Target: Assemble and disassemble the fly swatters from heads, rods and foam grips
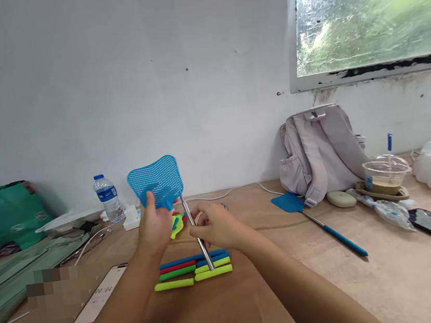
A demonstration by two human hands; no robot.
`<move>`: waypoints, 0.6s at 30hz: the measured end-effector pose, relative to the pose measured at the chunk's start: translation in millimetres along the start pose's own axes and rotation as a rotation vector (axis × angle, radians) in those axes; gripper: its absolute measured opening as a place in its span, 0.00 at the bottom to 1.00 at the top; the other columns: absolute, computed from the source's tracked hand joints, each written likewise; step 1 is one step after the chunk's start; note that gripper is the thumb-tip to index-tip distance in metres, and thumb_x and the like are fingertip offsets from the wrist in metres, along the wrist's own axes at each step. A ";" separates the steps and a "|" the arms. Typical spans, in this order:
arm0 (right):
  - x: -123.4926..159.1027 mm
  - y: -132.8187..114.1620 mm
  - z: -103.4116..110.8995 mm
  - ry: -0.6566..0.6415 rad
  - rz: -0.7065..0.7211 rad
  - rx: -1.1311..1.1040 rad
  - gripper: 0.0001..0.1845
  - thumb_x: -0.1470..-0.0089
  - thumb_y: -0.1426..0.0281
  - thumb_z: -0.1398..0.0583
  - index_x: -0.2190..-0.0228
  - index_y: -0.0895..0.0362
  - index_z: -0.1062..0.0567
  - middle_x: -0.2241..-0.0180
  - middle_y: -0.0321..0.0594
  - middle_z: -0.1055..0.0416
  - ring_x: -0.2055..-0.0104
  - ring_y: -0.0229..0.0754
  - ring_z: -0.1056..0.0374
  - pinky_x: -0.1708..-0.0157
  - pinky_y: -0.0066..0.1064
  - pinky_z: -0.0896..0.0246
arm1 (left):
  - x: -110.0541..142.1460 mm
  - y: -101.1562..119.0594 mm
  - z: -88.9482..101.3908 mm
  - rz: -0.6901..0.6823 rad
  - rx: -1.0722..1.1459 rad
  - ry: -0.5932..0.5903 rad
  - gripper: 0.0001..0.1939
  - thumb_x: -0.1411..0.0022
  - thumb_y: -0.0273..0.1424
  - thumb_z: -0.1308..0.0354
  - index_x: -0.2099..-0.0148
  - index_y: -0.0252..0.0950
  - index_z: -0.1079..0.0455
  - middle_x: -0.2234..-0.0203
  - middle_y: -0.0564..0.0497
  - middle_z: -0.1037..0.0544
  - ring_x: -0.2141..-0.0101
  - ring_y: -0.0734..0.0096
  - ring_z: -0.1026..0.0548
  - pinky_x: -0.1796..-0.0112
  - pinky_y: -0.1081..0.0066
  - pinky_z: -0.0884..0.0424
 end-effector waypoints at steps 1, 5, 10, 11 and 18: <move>1.9 0.0 7.0 -0.005 -0.009 0.038 0.12 0.58 0.77 0.46 0.67 0.56 0.35 0.84 0.26 0.36 0.85 0.31 0.39 0.86 0.21 0.44 | -7.9 -1.0 14.2 0.010 -0.005 0.082 0.10 0.40 0.41 0.50 0.58 0.43 0.38 0.72 0.56 0.30 0.77 0.77 0.31 0.76 0.77 0.36; 8.8 10.4 42.4 -0.020 -0.065 0.233 0.08 0.58 0.74 0.46 0.70 0.55 0.34 0.85 0.27 0.34 0.84 0.32 0.38 0.83 0.21 0.44 | -29.7 -19.3 74.1 0.167 -0.039 0.392 0.09 0.36 0.32 0.54 0.54 0.41 0.40 0.71 0.56 0.32 0.80 0.80 0.33 0.79 0.78 0.38; 8.5 55.6 78.8 -0.020 -0.253 0.439 0.05 0.56 0.72 0.47 0.81 0.56 0.38 0.89 0.29 0.36 0.86 0.33 0.39 0.82 0.23 0.45 | -35.7 -54.2 111.3 0.381 -0.131 0.501 0.14 0.38 0.34 0.49 0.51 0.33 0.38 0.59 0.47 0.30 0.65 0.70 0.28 0.67 0.66 0.29; 7.8 64.8 81.3 -0.033 -0.282 0.433 0.06 0.58 0.73 0.46 0.82 0.56 0.39 0.88 0.30 0.35 0.85 0.33 0.37 0.82 0.24 0.43 | -35.9 -60.8 113.6 0.414 -0.150 0.492 0.15 0.38 0.34 0.48 0.50 0.33 0.37 0.57 0.46 0.30 0.62 0.68 0.29 0.64 0.63 0.29; 8.1 88.5 84.1 -0.124 -0.277 0.311 0.07 0.64 0.76 0.41 0.77 0.56 0.33 0.82 0.33 0.29 0.77 0.39 0.30 0.77 0.25 0.40 | -42.1 -88.9 121.2 0.521 -0.305 0.381 0.16 0.39 0.34 0.47 0.49 0.34 0.37 0.54 0.46 0.31 0.58 0.64 0.29 0.60 0.59 0.30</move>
Point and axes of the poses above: each hand's wrist, its own x-axis away from the middle knuckle, its own z-axis out of the back of the hand, y = z × x, the point moved 10 cm from there along -x, towards the middle knuckle
